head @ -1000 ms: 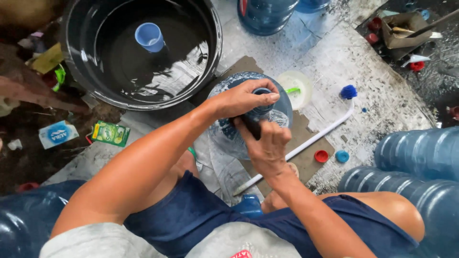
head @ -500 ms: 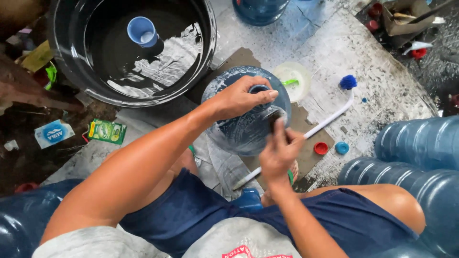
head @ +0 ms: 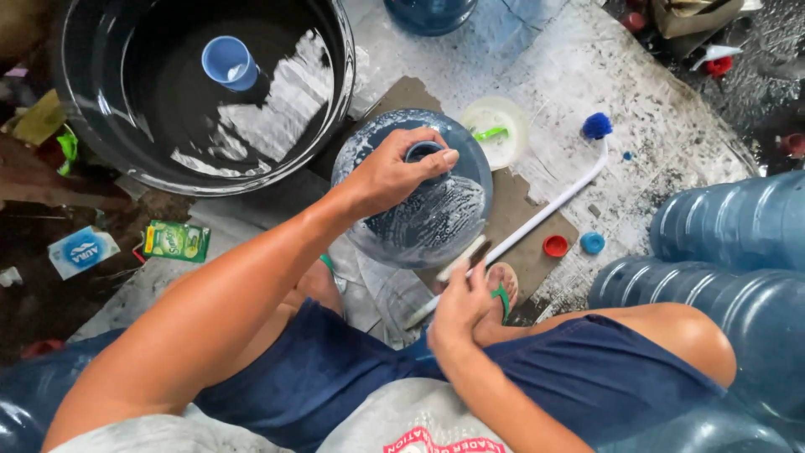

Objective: The person scrubs the exterior of a large blue water jug with a brush and soapy water, rotating the jug to clean all sides. The person then scrubs the bottom of the jug while it is inverted.

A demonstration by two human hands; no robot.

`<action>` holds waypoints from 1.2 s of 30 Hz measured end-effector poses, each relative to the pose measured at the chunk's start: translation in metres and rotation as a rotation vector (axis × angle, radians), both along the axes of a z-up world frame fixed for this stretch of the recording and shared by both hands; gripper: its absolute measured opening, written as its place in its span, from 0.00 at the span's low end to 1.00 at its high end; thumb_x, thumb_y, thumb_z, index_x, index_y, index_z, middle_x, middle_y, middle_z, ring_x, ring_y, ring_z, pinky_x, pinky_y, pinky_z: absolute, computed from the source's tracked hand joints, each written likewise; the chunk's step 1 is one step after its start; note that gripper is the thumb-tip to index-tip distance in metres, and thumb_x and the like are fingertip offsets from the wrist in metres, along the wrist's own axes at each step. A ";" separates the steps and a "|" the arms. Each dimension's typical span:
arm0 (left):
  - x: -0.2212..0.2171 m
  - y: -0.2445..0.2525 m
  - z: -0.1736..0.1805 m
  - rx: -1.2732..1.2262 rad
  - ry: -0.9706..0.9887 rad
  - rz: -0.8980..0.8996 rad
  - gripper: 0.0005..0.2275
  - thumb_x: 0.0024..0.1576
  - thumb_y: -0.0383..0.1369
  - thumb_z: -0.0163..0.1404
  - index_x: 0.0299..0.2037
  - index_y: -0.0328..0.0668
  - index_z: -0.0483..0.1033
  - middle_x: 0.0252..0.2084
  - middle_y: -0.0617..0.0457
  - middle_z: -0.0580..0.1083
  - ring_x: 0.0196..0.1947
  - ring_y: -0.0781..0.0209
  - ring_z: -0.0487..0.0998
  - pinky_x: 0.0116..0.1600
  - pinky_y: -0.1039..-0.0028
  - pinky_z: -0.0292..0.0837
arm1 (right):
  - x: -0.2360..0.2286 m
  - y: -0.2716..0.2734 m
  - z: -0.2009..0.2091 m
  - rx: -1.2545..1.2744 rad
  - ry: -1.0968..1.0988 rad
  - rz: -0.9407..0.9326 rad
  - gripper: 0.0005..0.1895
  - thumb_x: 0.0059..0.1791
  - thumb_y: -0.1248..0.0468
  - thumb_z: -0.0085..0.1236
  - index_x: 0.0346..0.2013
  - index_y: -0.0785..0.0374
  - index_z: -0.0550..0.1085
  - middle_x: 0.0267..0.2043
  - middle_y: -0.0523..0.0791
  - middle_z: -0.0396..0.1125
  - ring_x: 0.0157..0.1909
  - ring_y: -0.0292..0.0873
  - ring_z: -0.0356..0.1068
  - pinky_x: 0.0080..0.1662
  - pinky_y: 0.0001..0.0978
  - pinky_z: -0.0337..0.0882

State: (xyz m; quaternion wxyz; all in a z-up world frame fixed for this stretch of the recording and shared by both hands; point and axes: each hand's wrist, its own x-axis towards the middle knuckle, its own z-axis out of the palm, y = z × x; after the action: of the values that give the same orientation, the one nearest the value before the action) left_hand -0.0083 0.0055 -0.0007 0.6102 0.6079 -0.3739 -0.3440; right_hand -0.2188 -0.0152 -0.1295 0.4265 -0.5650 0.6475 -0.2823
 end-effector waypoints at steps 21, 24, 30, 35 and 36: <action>-0.033 -0.007 -0.017 -0.071 -0.187 0.362 0.10 0.38 0.28 0.56 0.29 0.47 0.71 0.23 0.54 0.73 0.28 0.61 0.77 0.35 0.75 0.69 | 0.009 -0.075 -0.001 -0.555 0.023 0.396 0.23 0.45 0.66 0.55 0.56 0.57 0.69 0.34 0.54 0.63 0.40 0.57 0.66 0.44 0.41 0.65; -0.017 -0.007 -0.016 -0.109 -0.177 0.249 0.10 0.35 0.27 0.53 0.28 0.48 0.72 0.21 0.56 0.72 0.27 0.62 0.76 0.34 0.74 0.69 | 0.013 -0.017 0.050 -0.828 0.086 0.578 0.24 0.44 0.64 0.56 0.56 0.54 0.70 0.33 0.47 0.56 0.36 0.51 0.61 0.43 0.39 0.62; -0.003 -0.005 -0.001 -0.129 -0.106 -0.112 0.11 0.33 0.26 0.51 0.28 0.47 0.74 0.23 0.53 0.73 0.30 0.65 0.74 0.39 0.72 0.69 | -0.020 -0.053 -0.054 -0.599 0.413 0.198 0.22 0.44 0.56 0.54 0.54 0.42 0.72 0.28 0.46 0.63 0.33 0.54 0.66 0.43 0.44 0.63; 0.006 -0.004 0.002 -0.119 -0.072 -0.188 0.11 0.32 0.25 0.50 0.27 0.45 0.74 0.23 0.53 0.74 0.29 0.63 0.75 0.40 0.73 0.69 | 0.003 -0.014 0.013 -0.490 0.147 0.186 0.23 0.46 0.62 0.54 0.57 0.55 0.69 0.30 0.54 0.62 0.39 0.61 0.65 0.46 0.43 0.63; 0.007 -0.001 0.002 -0.099 -0.082 -0.194 0.11 0.32 0.24 0.50 0.27 0.45 0.74 0.23 0.54 0.75 0.29 0.63 0.76 0.41 0.74 0.69 | 0.003 0.011 0.043 -0.503 0.071 0.238 0.25 0.48 0.64 0.53 0.60 0.59 0.65 0.34 0.56 0.61 0.43 0.62 0.64 0.49 0.42 0.63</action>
State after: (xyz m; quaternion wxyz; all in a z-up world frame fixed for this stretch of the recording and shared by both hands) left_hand -0.0016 0.0040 0.0015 0.5876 0.5512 -0.4722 -0.3576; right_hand -0.2160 -0.0039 -0.0867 0.2800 -0.7348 0.5006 -0.3619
